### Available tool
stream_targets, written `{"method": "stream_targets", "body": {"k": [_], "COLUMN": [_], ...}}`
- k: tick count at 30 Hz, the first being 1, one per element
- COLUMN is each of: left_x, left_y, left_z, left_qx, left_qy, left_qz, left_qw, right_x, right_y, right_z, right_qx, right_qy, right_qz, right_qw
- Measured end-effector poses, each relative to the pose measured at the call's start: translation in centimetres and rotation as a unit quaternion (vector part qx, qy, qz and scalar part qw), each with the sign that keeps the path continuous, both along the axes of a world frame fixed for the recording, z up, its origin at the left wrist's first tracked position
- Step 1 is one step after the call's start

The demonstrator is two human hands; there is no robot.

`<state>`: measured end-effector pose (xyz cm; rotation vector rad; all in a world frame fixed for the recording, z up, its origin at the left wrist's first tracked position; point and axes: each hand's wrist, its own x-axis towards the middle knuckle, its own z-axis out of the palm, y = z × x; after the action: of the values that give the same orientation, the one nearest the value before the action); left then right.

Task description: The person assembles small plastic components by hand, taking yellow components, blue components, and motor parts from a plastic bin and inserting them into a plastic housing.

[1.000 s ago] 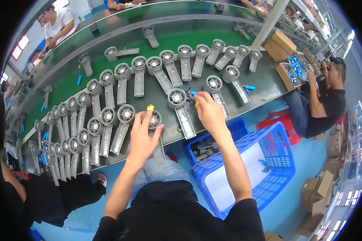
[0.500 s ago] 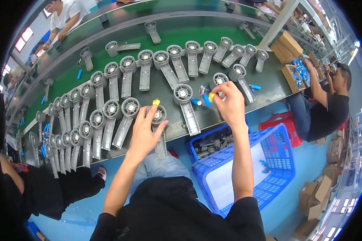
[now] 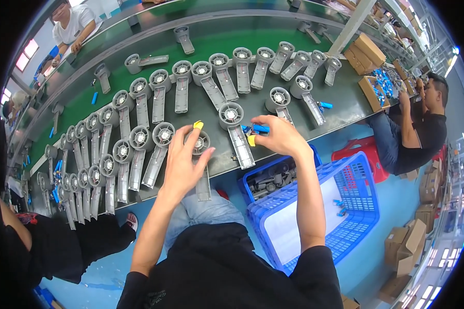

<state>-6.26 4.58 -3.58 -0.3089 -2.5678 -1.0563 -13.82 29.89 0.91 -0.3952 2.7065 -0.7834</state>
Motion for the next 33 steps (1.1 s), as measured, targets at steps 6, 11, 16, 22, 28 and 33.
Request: {"method": "stream_targets", "body": {"k": [6, 11, 16, 22, 28, 33], "left_x": [-3.5, -6.1, -6.5, -5.7, -5.0, -2.2], "left_y": [4.8, 6.8, 6.1, 2.2, 0.0, -1.0], "left_z": [1.8, -0.3, -0.6, -0.2, 0.2, 2.7], "left_qx": [-0.116, -0.154, -0.155, -0.099, -0.066, -0.213], "left_qy": [0.105, 0.111, 0.106, 0.110, 0.128, 0.002], "left_qz": [-0.103, -0.149, -0.147, -0.157, -0.098, -0.115], "left_qw": [0.982, 0.971, 0.971, 0.976, 0.985, 0.970], "right_x": [1.1, 2.1, 2.6, 3.1, 2.2, 0.3], "right_y": [0.6, 0.3, -0.2, -1.1, -0.9, -1.0], "right_z": [-2.9, -4.9, -5.9, -6.2, -3.7, -4.3], "right_qx": [-0.055, -0.151, -0.191, -0.194, -0.174, -0.110], "right_qy": [0.018, 0.120, 0.150, 0.171, 0.142, 0.100], "right_qz": [-0.065, -0.073, -0.104, -0.118, -0.139, -0.085], "right_qw": [0.996, 0.978, 0.965, 0.959, 0.965, 0.985]}}
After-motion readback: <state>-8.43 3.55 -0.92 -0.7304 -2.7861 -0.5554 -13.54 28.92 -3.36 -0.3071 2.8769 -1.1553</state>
